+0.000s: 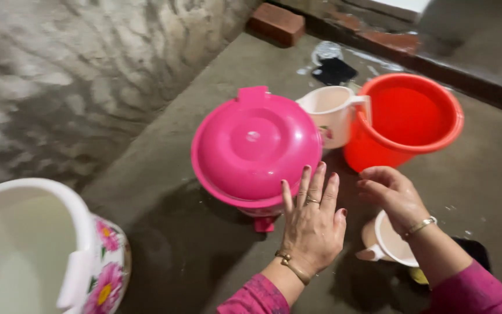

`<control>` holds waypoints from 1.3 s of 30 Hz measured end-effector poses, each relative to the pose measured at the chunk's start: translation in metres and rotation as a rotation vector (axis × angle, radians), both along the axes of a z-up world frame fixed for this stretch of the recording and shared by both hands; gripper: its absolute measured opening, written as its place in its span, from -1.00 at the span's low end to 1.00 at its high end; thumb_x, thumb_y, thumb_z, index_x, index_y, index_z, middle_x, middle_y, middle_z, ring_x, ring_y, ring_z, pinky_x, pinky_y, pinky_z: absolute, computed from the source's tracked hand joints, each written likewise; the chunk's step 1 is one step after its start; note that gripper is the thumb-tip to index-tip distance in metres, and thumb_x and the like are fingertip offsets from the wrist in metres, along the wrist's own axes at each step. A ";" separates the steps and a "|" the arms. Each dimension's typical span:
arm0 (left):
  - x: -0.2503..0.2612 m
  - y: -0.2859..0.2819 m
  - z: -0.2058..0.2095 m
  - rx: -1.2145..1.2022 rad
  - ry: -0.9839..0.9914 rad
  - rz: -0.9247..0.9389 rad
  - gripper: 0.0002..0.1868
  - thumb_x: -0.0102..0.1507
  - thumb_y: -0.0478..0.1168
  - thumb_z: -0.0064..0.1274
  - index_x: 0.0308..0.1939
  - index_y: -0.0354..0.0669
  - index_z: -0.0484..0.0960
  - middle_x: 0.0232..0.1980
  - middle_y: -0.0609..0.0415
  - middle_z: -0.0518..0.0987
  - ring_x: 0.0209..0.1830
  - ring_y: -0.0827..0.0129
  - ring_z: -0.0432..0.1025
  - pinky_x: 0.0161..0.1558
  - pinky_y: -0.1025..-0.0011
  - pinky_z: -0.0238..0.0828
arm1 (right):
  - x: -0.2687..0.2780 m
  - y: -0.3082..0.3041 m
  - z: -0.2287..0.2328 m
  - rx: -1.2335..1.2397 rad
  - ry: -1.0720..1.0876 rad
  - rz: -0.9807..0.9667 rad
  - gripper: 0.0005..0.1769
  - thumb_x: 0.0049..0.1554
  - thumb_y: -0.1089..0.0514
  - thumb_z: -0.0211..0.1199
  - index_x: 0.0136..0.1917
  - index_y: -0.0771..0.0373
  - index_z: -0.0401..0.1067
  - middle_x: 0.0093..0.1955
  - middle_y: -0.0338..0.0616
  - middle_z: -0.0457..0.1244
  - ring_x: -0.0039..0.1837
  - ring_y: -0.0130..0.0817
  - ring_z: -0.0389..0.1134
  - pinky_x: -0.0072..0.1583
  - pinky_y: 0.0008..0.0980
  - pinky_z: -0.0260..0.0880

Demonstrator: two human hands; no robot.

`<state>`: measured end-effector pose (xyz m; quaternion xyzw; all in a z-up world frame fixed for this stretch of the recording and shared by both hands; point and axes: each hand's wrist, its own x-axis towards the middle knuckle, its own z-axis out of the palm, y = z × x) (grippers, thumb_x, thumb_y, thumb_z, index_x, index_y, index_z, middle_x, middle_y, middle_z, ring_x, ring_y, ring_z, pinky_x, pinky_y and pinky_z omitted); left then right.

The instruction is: Scrub the outside and inside of a plastic bucket using a sponge and soapy water.

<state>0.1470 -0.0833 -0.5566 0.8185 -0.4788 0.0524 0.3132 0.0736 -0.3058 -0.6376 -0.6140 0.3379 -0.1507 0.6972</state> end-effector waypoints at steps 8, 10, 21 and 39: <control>-0.062 -0.083 -0.069 0.047 0.280 -0.153 -0.30 0.27 -0.15 0.00 0.47 -0.35 0.28 0.60 -0.23 0.16 0.65 -0.08 -0.09 0.53 -0.18 -0.42 | -0.126 -0.092 -0.143 -0.213 0.388 -0.226 -0.76 0.12 0.32 0.25 0.09 0.37 0.53 -0.04 -0.05 0.40 -0.08 -0.22 0.44 0.00 -0.23 0.47; -0.079 -0.100 -0.081 0.071 0.362 -0.175 -0.30 0.26 -0.16 0.00 0.45 -0.37 0.28 0.58 -0.24 0.17 0.63 -0.09 -0.09 0.51 -0.18 -0.41 | -0.149 -0.104 -0.161 -0.240 0.445 -0.216 -0.74 0.09 0.29 0.30 0.08 0.38 0.56 -0.06 0.01 0.43 -0.12 -0.16 0.46 -0.01 -0.20 0.44; -0.135 -0.140 -0.162 0.354 0.501 -0.345 -0.42 0.22 -0.26 0.00 0.34 -0.28 0.40 0.41 -0.25 0.40 0.47 -0.09 0.22 0.44 -0.24 -0.15 | -0.196 -0.054 -0.229 -0.374 0.774 0.059 -0.30 -0.05 0.02 0.43 0.38 0.00 0.42 0.23 0.03 0.41 0.29 -0.15 0.43 0.26 -0.26 0.42; -0.028 -0.138 -0.194 0.358 -0.276 -0.338 -0.51 0.23 -0.29 -0.07 0.26 -0.23 0.52 -0.07 -0.02 0.63 -0.01 0.15 0.50 0.15 0.18 0.33 | -0.121 -0.032 -0.190 -0.913 0.881 0.226 -0.52 -0.04 0.20 0.27 0.18 -0.04 0.52 0.16 0.03 0.27 0.14 0.09 0.31 0.14 -0.14 0.39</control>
